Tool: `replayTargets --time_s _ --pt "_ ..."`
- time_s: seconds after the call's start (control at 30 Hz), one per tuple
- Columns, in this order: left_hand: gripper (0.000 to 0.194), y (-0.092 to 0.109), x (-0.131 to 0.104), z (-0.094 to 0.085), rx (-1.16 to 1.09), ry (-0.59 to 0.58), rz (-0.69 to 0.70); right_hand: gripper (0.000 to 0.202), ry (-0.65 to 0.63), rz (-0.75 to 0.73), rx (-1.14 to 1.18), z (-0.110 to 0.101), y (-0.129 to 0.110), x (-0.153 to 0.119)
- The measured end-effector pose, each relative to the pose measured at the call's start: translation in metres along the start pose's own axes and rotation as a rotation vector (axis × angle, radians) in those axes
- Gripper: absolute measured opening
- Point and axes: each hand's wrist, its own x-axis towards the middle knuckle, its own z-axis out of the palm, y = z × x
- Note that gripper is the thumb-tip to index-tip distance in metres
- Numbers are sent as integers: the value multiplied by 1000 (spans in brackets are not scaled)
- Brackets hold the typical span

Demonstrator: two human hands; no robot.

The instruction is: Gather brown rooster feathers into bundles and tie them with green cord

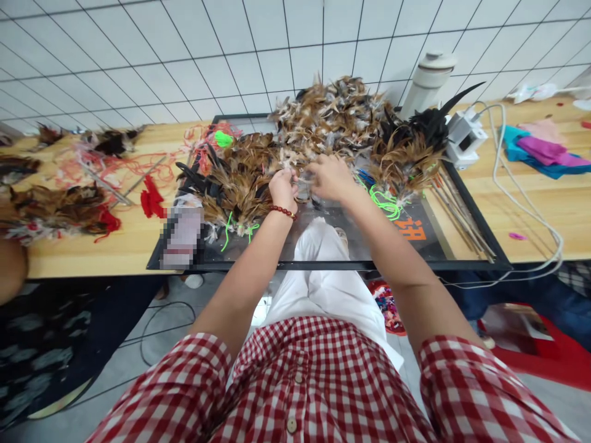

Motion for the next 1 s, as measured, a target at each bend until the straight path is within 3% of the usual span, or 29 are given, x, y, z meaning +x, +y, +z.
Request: replayTargets --time_s 0.1,0.17,0.27,0.33,0.43,0.67,0.83,1.0 --pt "37 -2 2 -1 28 2 3 40 -5 33 -20 20 -4 1" --pt "36 -5 4 -1 38 -1 9 35 81 100 88 31 4 2" --pt "34 -10 9 -1 24 -32 49 32 226 197 465 39 18 5" --pt "33 -14 11 -1 -14 -68 85 39 248 245 749 39 20 5" --pt "31 -18 14 0 -79 -111 128 50 216 244 988 33 14 3" --pt "26 -18 10 -1 -90 -215 93 44 29 52 1101 26 -1 -2" --pt "16 -20 6 -1 -99 -316 30 23 -42 189 1247 28 -7 0" --pt "24 -20 5 -2 -62 -333 17 27 -86 236 1232 26 -5 -1"
